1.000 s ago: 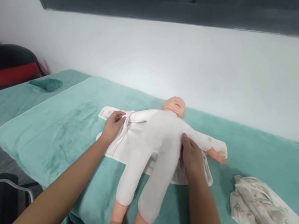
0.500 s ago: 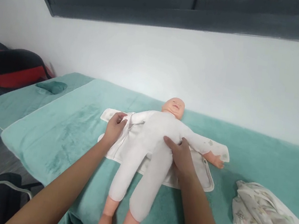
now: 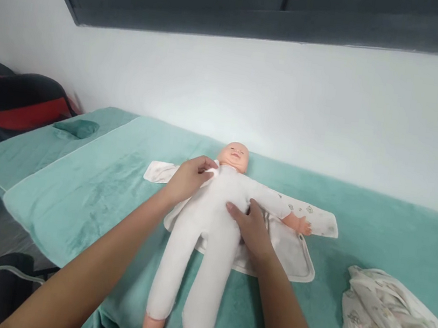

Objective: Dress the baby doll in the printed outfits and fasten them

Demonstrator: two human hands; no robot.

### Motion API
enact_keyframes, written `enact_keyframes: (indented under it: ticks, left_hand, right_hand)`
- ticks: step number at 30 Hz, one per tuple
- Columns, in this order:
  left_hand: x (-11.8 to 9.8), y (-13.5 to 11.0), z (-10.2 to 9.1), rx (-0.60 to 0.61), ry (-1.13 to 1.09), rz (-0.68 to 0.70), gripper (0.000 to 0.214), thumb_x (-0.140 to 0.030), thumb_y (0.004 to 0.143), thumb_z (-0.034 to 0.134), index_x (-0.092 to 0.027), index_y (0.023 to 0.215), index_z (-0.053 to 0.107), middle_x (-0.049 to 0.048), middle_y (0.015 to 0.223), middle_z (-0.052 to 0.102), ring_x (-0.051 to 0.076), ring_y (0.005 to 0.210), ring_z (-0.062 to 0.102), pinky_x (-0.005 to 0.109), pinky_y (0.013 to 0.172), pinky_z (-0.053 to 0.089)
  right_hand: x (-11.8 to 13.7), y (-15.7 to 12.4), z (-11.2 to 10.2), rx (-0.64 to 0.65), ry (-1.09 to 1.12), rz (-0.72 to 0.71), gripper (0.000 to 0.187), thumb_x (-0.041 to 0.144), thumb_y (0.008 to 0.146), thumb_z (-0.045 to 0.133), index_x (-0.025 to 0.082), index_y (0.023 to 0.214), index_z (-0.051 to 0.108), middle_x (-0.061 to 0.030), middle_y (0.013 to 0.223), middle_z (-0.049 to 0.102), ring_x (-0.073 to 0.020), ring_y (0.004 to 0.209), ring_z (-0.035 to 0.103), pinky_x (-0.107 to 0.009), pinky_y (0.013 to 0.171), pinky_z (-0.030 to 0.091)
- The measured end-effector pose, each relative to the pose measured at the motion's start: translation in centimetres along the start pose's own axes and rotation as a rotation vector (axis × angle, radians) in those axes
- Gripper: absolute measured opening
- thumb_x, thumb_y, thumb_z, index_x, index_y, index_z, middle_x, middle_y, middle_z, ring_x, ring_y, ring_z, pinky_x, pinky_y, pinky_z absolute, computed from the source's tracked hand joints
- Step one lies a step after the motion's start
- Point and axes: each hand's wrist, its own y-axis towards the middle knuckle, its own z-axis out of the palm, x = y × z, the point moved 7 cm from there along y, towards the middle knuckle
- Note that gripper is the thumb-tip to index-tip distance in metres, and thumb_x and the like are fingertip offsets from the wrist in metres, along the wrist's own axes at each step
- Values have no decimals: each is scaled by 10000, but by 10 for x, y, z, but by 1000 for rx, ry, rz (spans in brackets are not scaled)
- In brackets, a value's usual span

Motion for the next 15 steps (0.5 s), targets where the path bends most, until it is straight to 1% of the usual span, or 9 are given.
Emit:
enact_keyframes:
  ticks: [2, 4, 6, 7, 8, 10, 12, 13, 15]
  left_hand:
    - [-24, -20, 4, 151, 32, 17, 212, -132, 830, 551, -213, 983, 673, 37, 1064, 713, 196, 976, 652, 334, 904, 491]
    - [-44, -41, 4, 272, 48, 40, 212, -210, 876, 545, -240, 1031, 687, 29, 1104, 713, 209, 1007, 655, 344, 907, 499]
    - [-58, -58, -1, 330, -37, 67, 238, -260, 923, 502, -242, 1075, 684, 35, 1154, 704, 207, 1038, 660, 340, 919, 507]
    - [-61, -64, -5, 328, -101, 74, 251, -266, 937, 484, -234, 1093, 678, 42, 1178, 697, 203, 1050, 663, 335, 928, 511]
    - [-60, -69, -10, 302, -155, 74, 255, -266, 945, 477, -225, 1106, 671, 48, 1200, 691, 198, 1064, 664, 331, 942, 512]
    - [-49, -75, -19, 205, -171, 59, 254, -273, 947, 490, -214, 1124, 663, 56, 1227, 685, 198, 1102, 656, 336, 977, 506]
    - [-32, -79, -23, 97, -64, 39, 273, -295, 946, 506, -215, 1163, 652, 62, 1276, 670, 210, 1189, 617, 358, 1045, 474]
    - [-23, -80, -22, 62, 7, 36, 303, -311, 948, 509, -213, 1205, 637, 68, 1323, 647, 216, 1245, 584, 374, 1087, 445]
    - [-9, -79, -13, 42, 129, 53, 390, -346, 955, 499, -199, 1307, 582, 83, 1443, 560, 228, 1359, 492, 404, 1169, 364]
  right_hand:
    - [0, 0, 1, 11, -17, 11, 521, 552, 762, 705, 178, 1117, 633, -114, 1219, 689, -300, 1107, 631, -385, 864, 527]
    - [0, -1, 1, 11, -29, 28, 526, 563, 769, 694, 182, 1124, 625, -102, 1199, 696, -291, 1086, 634, -367, 846, 521]
    - [-1, -2, 0, 12, -29, 41, 540, 587, 769, 685, 185, 1123, 622, -91, 1167, 705, -286, 1052, 639, -356, 822, 516]
    - [-1, -3, 0, 18, -26, 44, 541, 598, 772, 678, 187, 1119, 622, -85, 1158, 707, -283, 1044, 639, -352, 815, 513]
    - [-2, -3, 1, 26, -17, 45, 535, 605, 777, 669, 189, 1112, 624, -80, 1151, 708, -280, 1038, 638, -349, 810, 512]
    - [-2, -4, 2, 45, 0, 40, 508, 602, 791, 655, 192, 1089, 628, -74, 1140, 708, -274, 1028, 635, -344, 802, 509]
    - [-2, -5, 2, 47, -1, 24, 474, 586, 797, 656, 193, 1061, 627, -70, 1124, 707, -265, 1019, 630, -340, 804, 504]
    - [-1, -5, 1, 41, -4, 17, 460, 578, 795, 663, 195, 1048, 625, -67, 1113, 706, -261, 1014, 627, -337, 807, 502]
    - [0, -4, 1, 53, -3, -6, 440, 564, 790, 675, 198, 1029, 621, -60, 1089, 704, -251, 997, 625, -334, 809, 499]
